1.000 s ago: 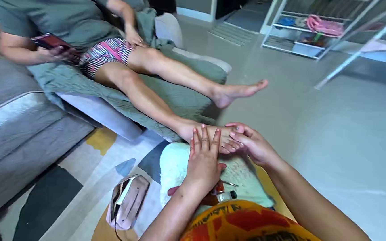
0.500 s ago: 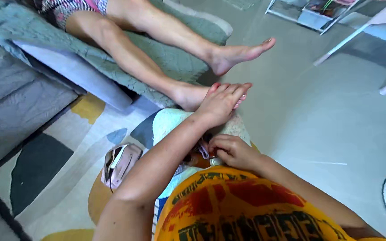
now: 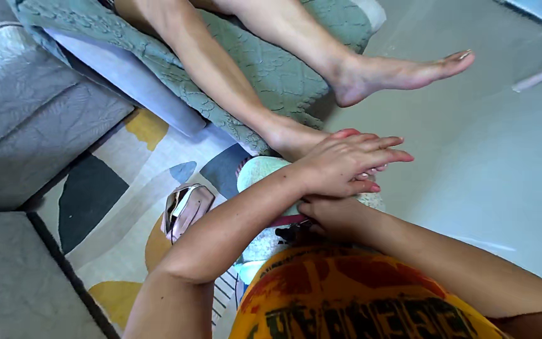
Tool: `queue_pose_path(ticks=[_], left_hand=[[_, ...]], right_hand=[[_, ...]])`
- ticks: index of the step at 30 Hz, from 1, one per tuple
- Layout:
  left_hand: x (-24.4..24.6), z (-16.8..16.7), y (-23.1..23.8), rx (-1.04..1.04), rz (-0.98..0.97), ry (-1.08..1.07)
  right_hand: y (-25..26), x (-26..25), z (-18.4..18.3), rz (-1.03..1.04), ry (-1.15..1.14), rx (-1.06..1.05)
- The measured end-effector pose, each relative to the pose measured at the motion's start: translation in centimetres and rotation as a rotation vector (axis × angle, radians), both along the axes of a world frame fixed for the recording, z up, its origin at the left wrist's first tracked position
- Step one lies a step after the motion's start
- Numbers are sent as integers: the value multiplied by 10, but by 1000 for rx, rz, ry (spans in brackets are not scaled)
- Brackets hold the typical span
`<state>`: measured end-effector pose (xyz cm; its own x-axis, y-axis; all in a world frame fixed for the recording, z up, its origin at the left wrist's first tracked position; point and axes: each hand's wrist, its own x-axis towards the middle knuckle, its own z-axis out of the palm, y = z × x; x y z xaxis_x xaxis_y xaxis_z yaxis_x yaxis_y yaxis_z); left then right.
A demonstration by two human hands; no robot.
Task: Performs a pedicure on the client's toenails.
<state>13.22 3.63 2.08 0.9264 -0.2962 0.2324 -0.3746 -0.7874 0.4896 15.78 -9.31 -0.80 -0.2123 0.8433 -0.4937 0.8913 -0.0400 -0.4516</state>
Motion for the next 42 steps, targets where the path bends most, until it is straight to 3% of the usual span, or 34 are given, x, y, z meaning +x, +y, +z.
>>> queue_pose_path(ticks=[3, 10, 12, 15, 17, 19, 21, 23, 29, 31, 36, 39, 42], left_hand=[[-3, -3, -5, 59, 21, -9], [-36, -3, -26, -2, 316, -83], [-57, -1, -27, -219, 339, -81], [-102, 0, -36, -811, 439, -155], [-130, -3, -50, -1035, 496, -208], [-145, -7, -64, -1173, 401, -217], [-149, -11, -73, -1271, 347, -260], [-145, -13, -75, -1341, 472, -348], [-144, -18, -74, -1638, 582, -249], [-145, -22, -77, -1549, 527, -171], [-140, -21, -86, -826, 532, -63], [-137, -27, -87, -708, 521, -47], [-134, -32, -83, -596, 513, -93]], right_hand=[[-29, -3, -15, -82, -44, 232], [-72, -7, -24, -439, 254, 684], [-76, -3, -10, -524, 507, 800], [-75, 2, 26, -550, 855, 1005], [-72, 2, 40, -548, 858, 1166], [-63, -4, 38, -520, 778, 1287], [-52, -17, 26, -477, 710, 1332], [-44, -27, 18, -441, 728, 1317], [-44, -22, 24, -540, 1041, 1070], [-45, -23, 26, -597, 1028, 1044], [-50, -23, 27, -739, 824, 1013], [-57, -16, 27, -679, 628, 955], [-66, -9, 33, -621, 590, 857]])
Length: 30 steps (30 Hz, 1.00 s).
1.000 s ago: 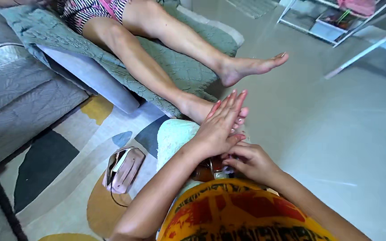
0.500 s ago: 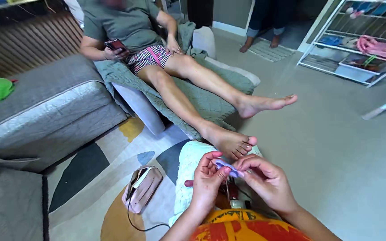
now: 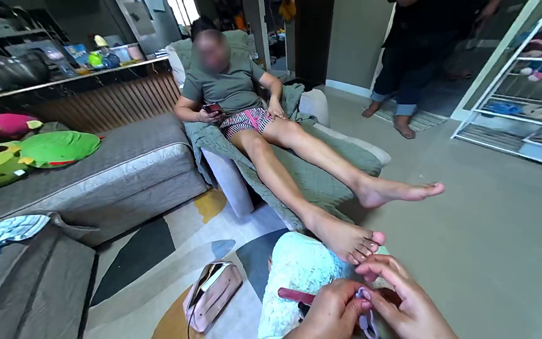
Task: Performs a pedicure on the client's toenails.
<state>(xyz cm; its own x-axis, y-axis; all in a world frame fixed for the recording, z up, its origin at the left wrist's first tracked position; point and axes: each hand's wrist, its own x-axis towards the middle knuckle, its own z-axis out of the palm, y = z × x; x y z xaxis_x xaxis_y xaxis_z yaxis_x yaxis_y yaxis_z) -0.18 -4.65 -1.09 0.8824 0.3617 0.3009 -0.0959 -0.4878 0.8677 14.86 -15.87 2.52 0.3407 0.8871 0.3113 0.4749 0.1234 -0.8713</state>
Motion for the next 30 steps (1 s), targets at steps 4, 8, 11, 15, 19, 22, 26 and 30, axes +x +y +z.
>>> queue_pose_path(ticks=[4, 8, 11, 15, 19, 22, 26, 30], left_hand=[[3, 0, 2, 2, -47, 19], [4, -4, -5, -143, -118, 62], [2, -8, -15, -262, -59, 73], [-4, -17, -19, -197, -86, 41], [-7, -8, -11, -319, -220, 346], [-10, -5, 0, -403, -221, 469], [-28, 23, 32, -166, -238, 570], [-49, 49, 78, 143, 175, 329]], right_hand=[[-5, -3, 0, -23, 39, -23], [-9, -3, -10, -29, 71, -9], [-11, -3, -22, 8, 246, 99], [-10, -9, -32, 159, 650, 172], [-4, -13, -39, 474, 998, 182], [4, -12, -42, 487, 649, 171], [18, -20, -44, -5, -330, 62], [35, -25, -45, 345, -464, -334]])
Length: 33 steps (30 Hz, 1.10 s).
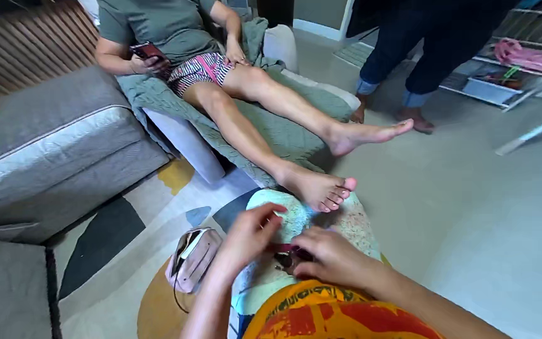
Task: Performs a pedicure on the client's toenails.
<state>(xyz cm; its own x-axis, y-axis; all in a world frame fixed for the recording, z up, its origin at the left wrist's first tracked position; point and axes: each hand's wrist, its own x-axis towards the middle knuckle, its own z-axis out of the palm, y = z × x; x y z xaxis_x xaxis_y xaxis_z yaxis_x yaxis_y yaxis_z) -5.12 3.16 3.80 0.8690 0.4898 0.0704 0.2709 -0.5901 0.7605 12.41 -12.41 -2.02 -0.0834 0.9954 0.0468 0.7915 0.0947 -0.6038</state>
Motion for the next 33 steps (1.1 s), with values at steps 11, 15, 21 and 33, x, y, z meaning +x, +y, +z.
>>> queue_pose_path(ticks=[11, 15, 21, 33], left_hand=[[113, -45, -6, 531, -405, -196], [134, -55, -10, 517, -380, -265], [143, -66, -13, 519, -328, -352], [150, -78, -28, 565, -195, -383]], right_hand=[[-6, -3, -16, 107, -30, -37], [-38, 22, -24, 71, 148, 203], [-67, 51, -7, -403, 894, 516], [-68, 96, 34, -419, 1494, 75]])
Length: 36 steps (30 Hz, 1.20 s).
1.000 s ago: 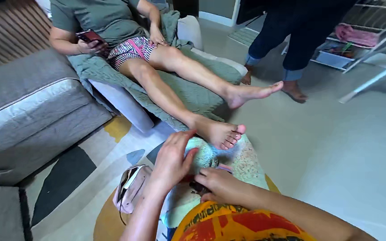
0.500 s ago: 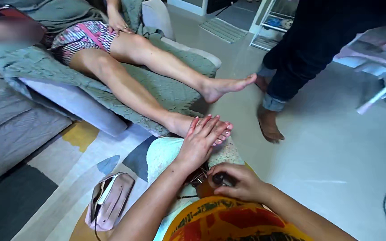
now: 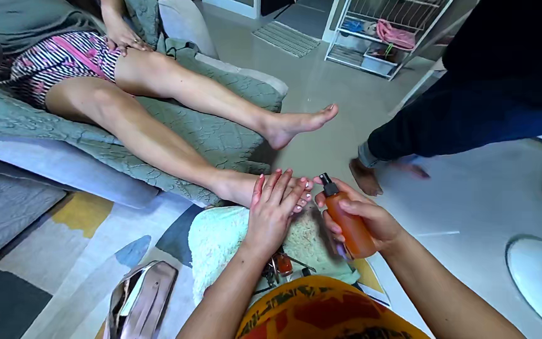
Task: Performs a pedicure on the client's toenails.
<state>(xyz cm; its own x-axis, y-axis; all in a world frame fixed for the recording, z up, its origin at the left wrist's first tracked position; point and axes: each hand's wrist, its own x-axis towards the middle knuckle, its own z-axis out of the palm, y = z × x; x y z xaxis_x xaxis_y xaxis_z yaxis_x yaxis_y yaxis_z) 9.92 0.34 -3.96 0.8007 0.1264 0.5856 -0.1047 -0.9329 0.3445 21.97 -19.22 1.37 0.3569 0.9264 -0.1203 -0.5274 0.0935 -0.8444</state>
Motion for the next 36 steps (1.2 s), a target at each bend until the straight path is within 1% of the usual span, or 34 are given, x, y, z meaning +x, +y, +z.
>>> queue_pose_path(ticks=[2, 4, 6, 9, 11, 13, 16, 19, 23, 30, 36], left_hand=[[0, 0, -1, -9, 4, -2], [-1, -1, -2, -17, 9, -12], [-1, -2, -4, -7, 26, -25], [-2, -3, -7, 16, 45, -21], [-1, -2, -8, 37, 58, -16], [0, -2, -9, 46, 67, -8], [1, -1, -8, 39, 69, 5], [1, 0, -7, 50, 68, -1], [3, 1, -6, 76, 58, -8], [4, 2, -6, 85, 70, 4], [5, 3, -7, 83, 72, 19]], right_hand=[[1, 3, 8, 19, -187, -115], [4, 4, 18, 25, -448, -246], [5, 7, 24, 41, -805, -348], [8, 5, 23, 22, -1301, -433], [11, 2, 23, -15, -1533, -493], [12, 1, 25, -16, -1681, -540], [12, 3, 27, -13, -1775, -567], [12, 1, 27, -19, -1795, -544], [11, 1, 23, -16, -1760, -504], [12, 5, 18, -88, -1701, -412], [16, 7, 18, -28, -1659, -436]])
